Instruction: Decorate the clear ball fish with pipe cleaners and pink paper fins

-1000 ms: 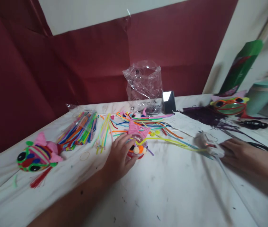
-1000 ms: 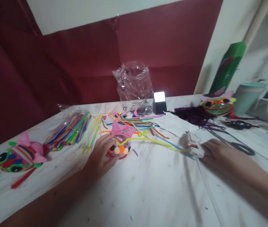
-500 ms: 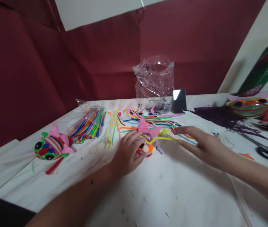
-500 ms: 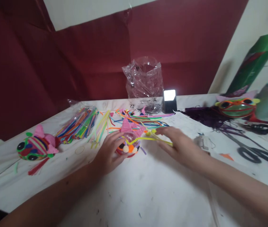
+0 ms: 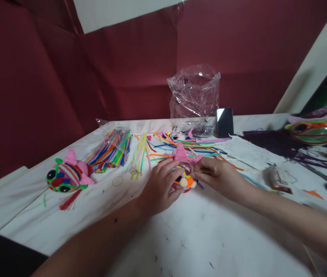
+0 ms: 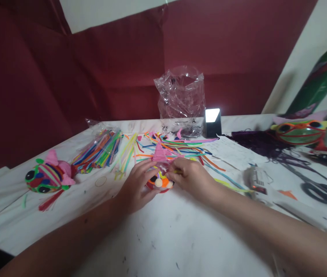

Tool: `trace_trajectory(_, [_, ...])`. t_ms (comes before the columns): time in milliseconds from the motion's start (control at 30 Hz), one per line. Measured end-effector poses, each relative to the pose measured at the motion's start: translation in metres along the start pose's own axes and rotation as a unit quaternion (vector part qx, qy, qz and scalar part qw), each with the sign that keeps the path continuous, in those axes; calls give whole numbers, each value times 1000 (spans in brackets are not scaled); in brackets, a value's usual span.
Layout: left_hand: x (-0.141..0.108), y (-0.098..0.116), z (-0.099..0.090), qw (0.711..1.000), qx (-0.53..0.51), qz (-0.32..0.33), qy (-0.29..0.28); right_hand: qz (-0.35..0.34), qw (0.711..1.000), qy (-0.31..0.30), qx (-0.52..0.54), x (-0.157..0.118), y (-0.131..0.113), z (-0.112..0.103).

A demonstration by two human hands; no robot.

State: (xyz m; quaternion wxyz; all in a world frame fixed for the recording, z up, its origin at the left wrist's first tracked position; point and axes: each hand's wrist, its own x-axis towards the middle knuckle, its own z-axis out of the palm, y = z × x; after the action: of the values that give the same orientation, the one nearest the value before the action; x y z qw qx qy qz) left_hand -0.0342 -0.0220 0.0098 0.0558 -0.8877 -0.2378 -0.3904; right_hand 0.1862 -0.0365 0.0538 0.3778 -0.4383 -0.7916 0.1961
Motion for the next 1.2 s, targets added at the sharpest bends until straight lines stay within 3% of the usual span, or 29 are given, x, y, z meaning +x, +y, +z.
trace_trajectory(167, [1, 0, 0, 1000, 4, 8, 10, -35, 995, 12, -94, 0, 0, 3])
trace_trajectory(500, [2, 3, -2, 1000, 7, 18, 11, -65, 989, -10, -136, 6, 1, 2])
trace_trajectory(1200, [3, 5, -4, 1000, -6, 2, -13, -31, 995, -35, -88, 5, -4, 0])
